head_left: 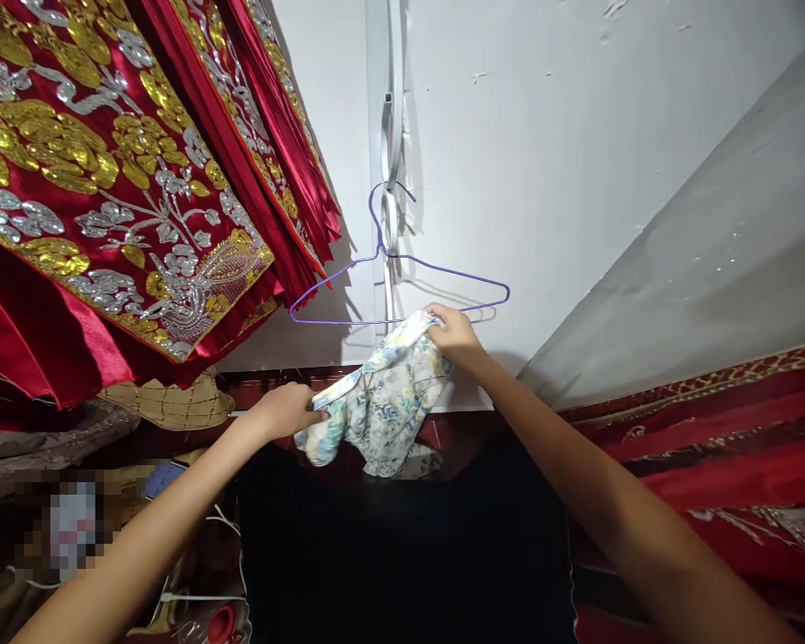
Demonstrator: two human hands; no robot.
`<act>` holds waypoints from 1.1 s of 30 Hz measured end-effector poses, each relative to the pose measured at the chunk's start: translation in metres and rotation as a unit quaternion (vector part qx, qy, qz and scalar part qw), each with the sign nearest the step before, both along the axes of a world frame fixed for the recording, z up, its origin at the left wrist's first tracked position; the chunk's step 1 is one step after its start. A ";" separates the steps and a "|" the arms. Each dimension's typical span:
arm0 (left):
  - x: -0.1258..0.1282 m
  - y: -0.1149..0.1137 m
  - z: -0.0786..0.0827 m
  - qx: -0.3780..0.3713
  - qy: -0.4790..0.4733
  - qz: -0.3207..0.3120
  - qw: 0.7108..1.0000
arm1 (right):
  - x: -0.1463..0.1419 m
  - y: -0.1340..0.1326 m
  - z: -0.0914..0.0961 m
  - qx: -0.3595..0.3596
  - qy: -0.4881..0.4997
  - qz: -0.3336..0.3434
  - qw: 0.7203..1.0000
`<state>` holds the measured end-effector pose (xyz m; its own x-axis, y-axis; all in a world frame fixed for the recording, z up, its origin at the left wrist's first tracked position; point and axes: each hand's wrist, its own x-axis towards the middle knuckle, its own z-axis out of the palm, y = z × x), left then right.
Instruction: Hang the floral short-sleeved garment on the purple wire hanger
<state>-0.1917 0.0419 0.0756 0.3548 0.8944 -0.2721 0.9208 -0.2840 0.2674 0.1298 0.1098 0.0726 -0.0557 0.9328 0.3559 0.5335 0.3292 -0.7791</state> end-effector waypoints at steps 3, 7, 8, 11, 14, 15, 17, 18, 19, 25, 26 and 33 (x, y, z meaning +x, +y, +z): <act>-0.019 0.015 0.001 0.074 -0.031 0.023 0.997 | 0.008 -0.002 -0.011 0.003 -0.014 -0.040 0.999; -0.028 0.042 0.019 0.178 -0.052 0.055 0.981 | 0.017 -0.019 0.002 0.003 -0.035 -0.066 0.997; -0.026 0.048 0.024 0.187 -0.058 0.058 0.979 | 0.018 -0.023 0.006 0.001 -0.037 -0.064 0.997; -0.016 0.062 0.035 0.174 -0.067 0.047 0.981 | 0.021 -0.034 0.014 -0.010 -0.034 -0.051 0.998; -0.007 0.066 0.034 0.149 -0.062 0.022 0.987 | 0.025 -0.043 0.014 -0.001 -0.020 -0.042 0.999; -0.005 0.066 0.033 0.138 -0.058 0.015 0.989 | 0.026 -0.044 0.013 0.006 -0.020 -0.040 0.999; -0.004 0.064 0.030 0.129 -0.049 0.013 0.990 | 0.027 -0.046 0.011 0.017 -0.028 -0.036 0.999; -0.004 0.063 0.030 0.136 -0.046 0.019 0.989 | 0.028 -0.046 0.011 0.018 -0.034 -0.035 0.999; -0.005 0.061 0.031 0.150 -0.043 0.028 0.987 | 0.029 -0.045 0.011 0.016 -0.037 -0.034 0.999; -0.002 0.062 0.052 0.236 -0.176 0.024 0.955 | 0.030 -0.042 0.016 -0.017 -0.007 -0.039 0.999; 0.000 0.063 0.056 0.232 -0.218 -0.006 0.948 | 0.030 -0.043 0.016 -0.018 -0.003 -0.026 0.999; 0.021 0.065 0.068 0.307 -0.243 -0.161 0.906 | 0.030 -0.065 0.008 -0.032 0.000 0.026 0.999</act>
